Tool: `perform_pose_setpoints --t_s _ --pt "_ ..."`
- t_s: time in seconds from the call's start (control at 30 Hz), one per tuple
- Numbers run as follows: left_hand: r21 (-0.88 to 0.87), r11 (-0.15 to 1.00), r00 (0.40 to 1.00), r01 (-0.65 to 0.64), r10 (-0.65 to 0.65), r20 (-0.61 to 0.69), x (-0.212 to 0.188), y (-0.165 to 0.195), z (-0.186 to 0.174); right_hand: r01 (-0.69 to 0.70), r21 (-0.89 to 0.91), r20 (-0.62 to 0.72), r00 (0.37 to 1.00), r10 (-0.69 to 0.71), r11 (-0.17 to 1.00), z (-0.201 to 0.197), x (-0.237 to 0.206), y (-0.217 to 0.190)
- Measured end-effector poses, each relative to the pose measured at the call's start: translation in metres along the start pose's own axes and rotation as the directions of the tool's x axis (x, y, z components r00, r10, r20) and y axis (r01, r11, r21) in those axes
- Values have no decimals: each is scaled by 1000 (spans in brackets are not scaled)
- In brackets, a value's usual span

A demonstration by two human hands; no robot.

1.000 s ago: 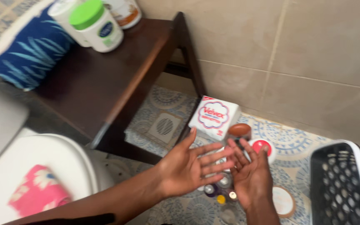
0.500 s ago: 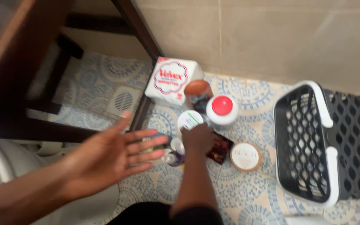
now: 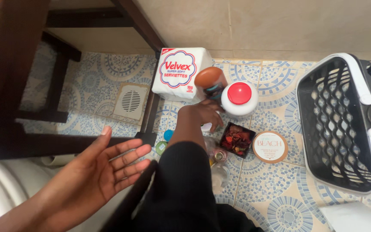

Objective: The person kneels on the bathroom floor and picks up lotion jars, cream tubs, a tin, and spray bottles one at a time from the floor, arranging them in a group on a small wooden step stool next to the toilet.

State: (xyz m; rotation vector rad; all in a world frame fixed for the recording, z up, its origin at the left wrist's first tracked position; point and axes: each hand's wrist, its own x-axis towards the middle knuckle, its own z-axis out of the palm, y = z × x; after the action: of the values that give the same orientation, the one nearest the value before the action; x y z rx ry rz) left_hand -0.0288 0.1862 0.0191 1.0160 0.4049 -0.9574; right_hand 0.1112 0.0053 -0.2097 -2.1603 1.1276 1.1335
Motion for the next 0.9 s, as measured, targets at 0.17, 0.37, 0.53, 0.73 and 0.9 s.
perform_pose_setpoints --t_s 0.17,0.37,0.53,0.73,0.9 --pt "-9 999 997 -31 30 -73 -7 4 -4 55 -28 -46 997 -56 998 10 7 6" --pt "76 995 955 -57 77 -288 -9 22 17 174 11 -182 969 -170 985 -2 -13 20" --pt "243 968 883 -57 163 -440 0 39 44 344 176 -316 907 -278 922 -48 -90 43" --pt "421 877 832 -230 401 -382 33 45 56 641 319 -453 750 -481 699 -120 -186 88" --pt "174 908 891 -382 411 -191 39 55 66 734 561 -375 637 -674 382 -164 -227 132"
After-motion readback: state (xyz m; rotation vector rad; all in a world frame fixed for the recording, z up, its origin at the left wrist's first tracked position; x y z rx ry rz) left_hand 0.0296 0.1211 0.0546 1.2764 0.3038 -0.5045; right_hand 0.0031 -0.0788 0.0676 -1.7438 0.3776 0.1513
